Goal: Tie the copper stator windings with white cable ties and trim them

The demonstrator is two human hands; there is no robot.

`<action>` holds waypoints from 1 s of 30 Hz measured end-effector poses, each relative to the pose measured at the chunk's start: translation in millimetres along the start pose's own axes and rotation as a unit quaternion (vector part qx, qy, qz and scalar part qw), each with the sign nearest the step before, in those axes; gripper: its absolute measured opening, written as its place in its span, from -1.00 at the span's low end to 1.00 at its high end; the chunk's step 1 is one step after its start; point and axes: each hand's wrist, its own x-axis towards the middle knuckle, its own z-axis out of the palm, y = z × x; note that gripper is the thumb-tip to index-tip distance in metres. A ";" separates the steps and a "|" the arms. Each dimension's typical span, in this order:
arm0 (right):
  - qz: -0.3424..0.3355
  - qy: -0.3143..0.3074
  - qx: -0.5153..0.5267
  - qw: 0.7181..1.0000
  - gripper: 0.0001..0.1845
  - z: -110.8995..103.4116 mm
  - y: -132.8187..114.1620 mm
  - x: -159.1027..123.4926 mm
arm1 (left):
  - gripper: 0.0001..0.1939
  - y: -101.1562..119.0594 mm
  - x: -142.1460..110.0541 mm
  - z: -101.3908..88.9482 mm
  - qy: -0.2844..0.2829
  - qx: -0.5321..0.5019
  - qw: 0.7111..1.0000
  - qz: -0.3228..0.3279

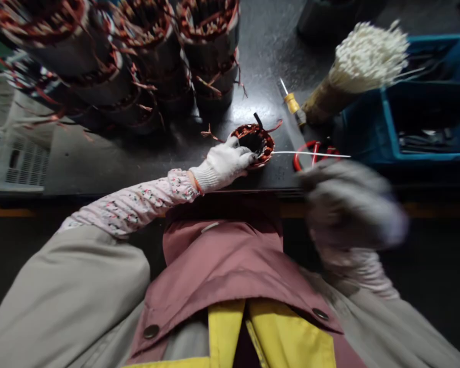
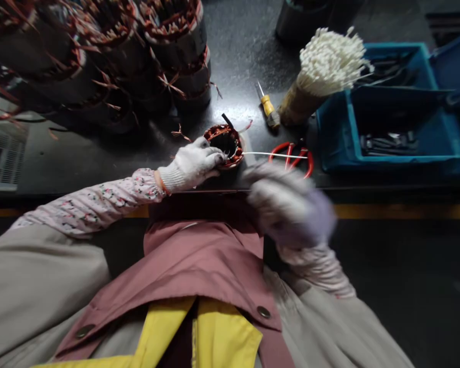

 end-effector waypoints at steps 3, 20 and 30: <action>-0.143 -0.054 0.033 0.988 -0.82 43.1 -3.9 -36.1 | -0.75 -1.8 8.0 2.4 0.006 -0.002 1.000 0.005; -0.073 0.047 0.080 0.993 -0.62 56.2 5.9 -85.0 | -0.60 -10.6 14.6 4.5 0.016 -0.036 0.999 0.006; -0.043 0.068 0.121 0.989 -0.91 98.3 32.0 -37.3 | -0.50 -17.3 12.2 5.2 0.039 -0.087 0.995 -0.007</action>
